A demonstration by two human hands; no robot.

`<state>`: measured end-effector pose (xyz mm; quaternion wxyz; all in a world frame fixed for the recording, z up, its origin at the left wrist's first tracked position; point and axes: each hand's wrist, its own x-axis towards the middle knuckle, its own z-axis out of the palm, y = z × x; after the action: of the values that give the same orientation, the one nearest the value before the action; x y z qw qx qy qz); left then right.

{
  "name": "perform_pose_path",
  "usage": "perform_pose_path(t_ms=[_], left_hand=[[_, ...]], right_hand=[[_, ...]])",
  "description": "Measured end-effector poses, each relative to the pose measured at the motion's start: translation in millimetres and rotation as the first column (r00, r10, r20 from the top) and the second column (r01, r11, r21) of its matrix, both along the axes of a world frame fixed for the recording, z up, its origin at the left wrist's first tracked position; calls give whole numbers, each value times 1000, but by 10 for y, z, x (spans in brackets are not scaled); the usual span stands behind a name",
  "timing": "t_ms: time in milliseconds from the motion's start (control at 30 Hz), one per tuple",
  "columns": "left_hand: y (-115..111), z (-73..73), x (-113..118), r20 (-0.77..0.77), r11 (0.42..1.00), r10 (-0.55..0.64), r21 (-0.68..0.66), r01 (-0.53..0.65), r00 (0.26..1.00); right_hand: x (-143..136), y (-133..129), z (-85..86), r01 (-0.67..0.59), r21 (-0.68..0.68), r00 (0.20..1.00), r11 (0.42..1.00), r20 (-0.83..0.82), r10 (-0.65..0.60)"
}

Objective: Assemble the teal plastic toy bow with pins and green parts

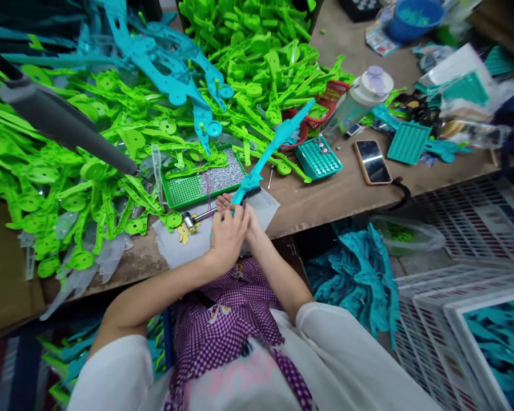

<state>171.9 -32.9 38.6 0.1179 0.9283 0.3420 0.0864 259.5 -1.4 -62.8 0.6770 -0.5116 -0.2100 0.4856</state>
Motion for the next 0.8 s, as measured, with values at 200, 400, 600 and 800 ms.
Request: perform_pose_path(t_ms=[200, 400, 600, 800], left_hand=[[309, -177, -311, 243, 992, 14, -124, 17, 970], [389, -732, -472, 516, 920, 264, -389, -52, 815], [366, -1038, -473, 548, 876, 375, -474, -92, 748], [365, -1113, -470, 578, 834, 463, -542, -109, 672]], right_hand=[[295, -429, -109, -113, -122, 992, 986, -61, 106], [678, -609, -158, 159, -41, 681, 986, 728, -79], [914, -708, -27, 73, 3, 437, 997, 899, -35], [1017, -1005, 169, 236, 53, 409, 970, 900, -148]])
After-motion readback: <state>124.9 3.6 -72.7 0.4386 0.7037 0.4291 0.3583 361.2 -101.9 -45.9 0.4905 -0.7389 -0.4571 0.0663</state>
